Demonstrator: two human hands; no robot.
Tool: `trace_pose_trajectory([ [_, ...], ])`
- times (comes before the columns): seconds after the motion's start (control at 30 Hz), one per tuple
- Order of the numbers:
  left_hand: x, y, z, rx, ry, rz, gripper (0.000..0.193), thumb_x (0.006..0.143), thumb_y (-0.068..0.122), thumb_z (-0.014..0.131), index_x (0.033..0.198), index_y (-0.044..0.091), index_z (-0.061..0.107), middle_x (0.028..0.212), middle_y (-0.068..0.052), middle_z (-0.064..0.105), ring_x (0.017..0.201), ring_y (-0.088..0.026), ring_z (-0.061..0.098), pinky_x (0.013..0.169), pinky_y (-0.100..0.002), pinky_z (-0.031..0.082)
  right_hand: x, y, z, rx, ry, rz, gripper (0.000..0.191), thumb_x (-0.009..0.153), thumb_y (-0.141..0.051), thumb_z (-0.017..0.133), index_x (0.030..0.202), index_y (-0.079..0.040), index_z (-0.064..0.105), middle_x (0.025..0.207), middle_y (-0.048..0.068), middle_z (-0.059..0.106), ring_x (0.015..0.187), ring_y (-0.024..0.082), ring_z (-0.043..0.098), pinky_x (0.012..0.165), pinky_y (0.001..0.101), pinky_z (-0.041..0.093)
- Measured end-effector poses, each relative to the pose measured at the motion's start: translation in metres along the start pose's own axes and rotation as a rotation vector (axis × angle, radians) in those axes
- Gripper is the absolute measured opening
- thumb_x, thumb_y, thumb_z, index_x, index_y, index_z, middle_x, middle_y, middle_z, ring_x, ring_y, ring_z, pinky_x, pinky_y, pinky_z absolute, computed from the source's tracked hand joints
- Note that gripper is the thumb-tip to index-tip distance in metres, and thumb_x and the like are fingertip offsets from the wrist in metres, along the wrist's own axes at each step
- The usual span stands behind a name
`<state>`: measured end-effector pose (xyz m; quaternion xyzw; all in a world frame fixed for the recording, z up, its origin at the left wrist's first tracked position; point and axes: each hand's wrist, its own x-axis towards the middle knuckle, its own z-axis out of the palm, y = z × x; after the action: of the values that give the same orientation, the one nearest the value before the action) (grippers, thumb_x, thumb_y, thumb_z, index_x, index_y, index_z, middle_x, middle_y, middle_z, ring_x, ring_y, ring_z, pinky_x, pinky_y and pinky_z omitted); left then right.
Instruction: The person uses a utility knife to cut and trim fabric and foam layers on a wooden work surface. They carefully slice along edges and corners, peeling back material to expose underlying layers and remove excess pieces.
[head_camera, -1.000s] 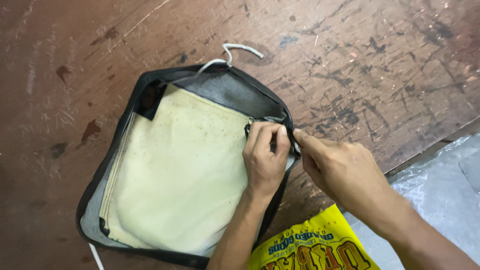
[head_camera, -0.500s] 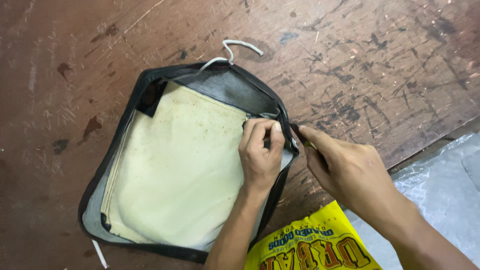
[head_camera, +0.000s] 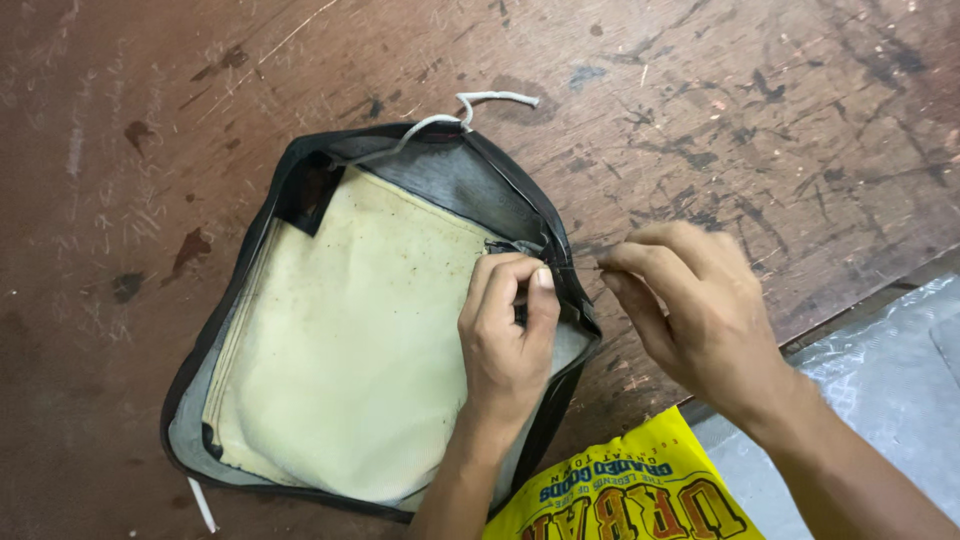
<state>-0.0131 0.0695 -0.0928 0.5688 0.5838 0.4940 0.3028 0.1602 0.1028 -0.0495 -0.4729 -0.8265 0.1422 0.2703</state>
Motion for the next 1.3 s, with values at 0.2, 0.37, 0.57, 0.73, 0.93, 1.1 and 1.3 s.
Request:
trace_pose_trajectory([
  [0.2,-0.005,0.012,-0.004,-0.015,0.045,-0.071,0.009,0.103,0.006,0.062,0.106,-0.001,0.064,0.106,-0.012,0.065,0.092,-0.024,0.069,0.081,-0.032,0.058,0.008,0.000,0.001,-0.024,-0.020,-0.045,0.017,0.090,-0.007,0.076,0.105,-0.007,0.069,0.101,0.009,0.067,0.091,0.029,0.064,0.076,0.0415,0.044],
  [0.37,-0.009,0.015,-0.004,0.015,0.063,-0.062,0.009,0.102,0.006,0.062,0.108,-0.001,0.063,0.107,-0.014,0.064,0.091,-0.026,0.067,0.080,-0.035,0.057,0.010,0.004,0.020,0.371,-0.154,0.284,0.014,0.103,-0.015,0.064,0.113,-0.006,0.060,0.092,0.004,0.063,0.079,0.017,0.060,0.069,0.0301,0.047],
  [0.57,-0.014,0.017,-0.007,0.159,0.079,0.007,0.010,0.100,0.005,0.062,0.109,0.000,0.061,0.103,-0.017,0.060,0.094,-0.034,0.064,0.082,-0.043,0.052,-0.004,0.004,0.060,1.169,-0.176,0.761,0.026,0.099,-0.022,0.064,0.118,-0.008,0.054,0.083,-0.005,0.055,0.066,0.003,0.048,0.055,0.0207,0.041],
  [0.73,-0.020,0.016,-0.021,0.264,0.040,0.017,0.010,0.098,0.006,0.064,0.107,0.002,0.063,0.100,-0.016,0.062,0.094,-0.037,0.063,0.082,-0.046,0.051,-0.020,0.000,0.083,1.551,-0.166,0.970,0.023,0.098,-0.018,0.070,0.114,-0.007,0.056,0.075,-0.006,0.053,0.057,0.003,0.043,0.048,0.0205,0.033],
  [0.93,-0.037,0.015,-0.032,0.306,-0.014,-0.077,0.010,0.091,0.008,0.070,0.098,0.003,0.066,0.092,-0.013,0.064,0.089,-0.036,0.066,0.078,-0.045,0.053,-0.051,-0.013,0.096,1.269,-0.317,1.140,0.016,0.095,-0.023,0.064,0.104,-0.010,0.068,0.068,-0.005,0.057,0.052,0.005,0.043,0.044,0.0238,0.031],
  [1.1,-0.052,0.014,-0.032,0.299,-0.021,-0.096,0.010,0.093,0.004,0.067,0.103,0.002,0.066,0.096,-0.014,0.065,0.090,-0.035,0.066,0.079,-0.044,0.053,-0.051,-0.004,0.077,0.685,-0.200,0.612,0.015,0.094,-0.019,0.071,0.094,-0.005,0.066,0.071,0.000,0.057,0.061,0.010,0.049,0.052,0.0265,0.039],
  [1.3,-0.065,0.014,-0.029,0.366,-0.038,-0.014,0.016,0.089,0.002,0.067,0.105,0.000,0.064,0.096,-0.015,0.062,0.089,-0.035,0.065,0.080,-0.045,0.052,-0.016,0.003,0.044,0.406,-0.365,-0.056,0.039,0.076,-0.005,0.074,0.115,-0.007,0.073,0.085,0.009,0.067,0.074,0.022,0.063,0.063,0.0340,0.050],
])
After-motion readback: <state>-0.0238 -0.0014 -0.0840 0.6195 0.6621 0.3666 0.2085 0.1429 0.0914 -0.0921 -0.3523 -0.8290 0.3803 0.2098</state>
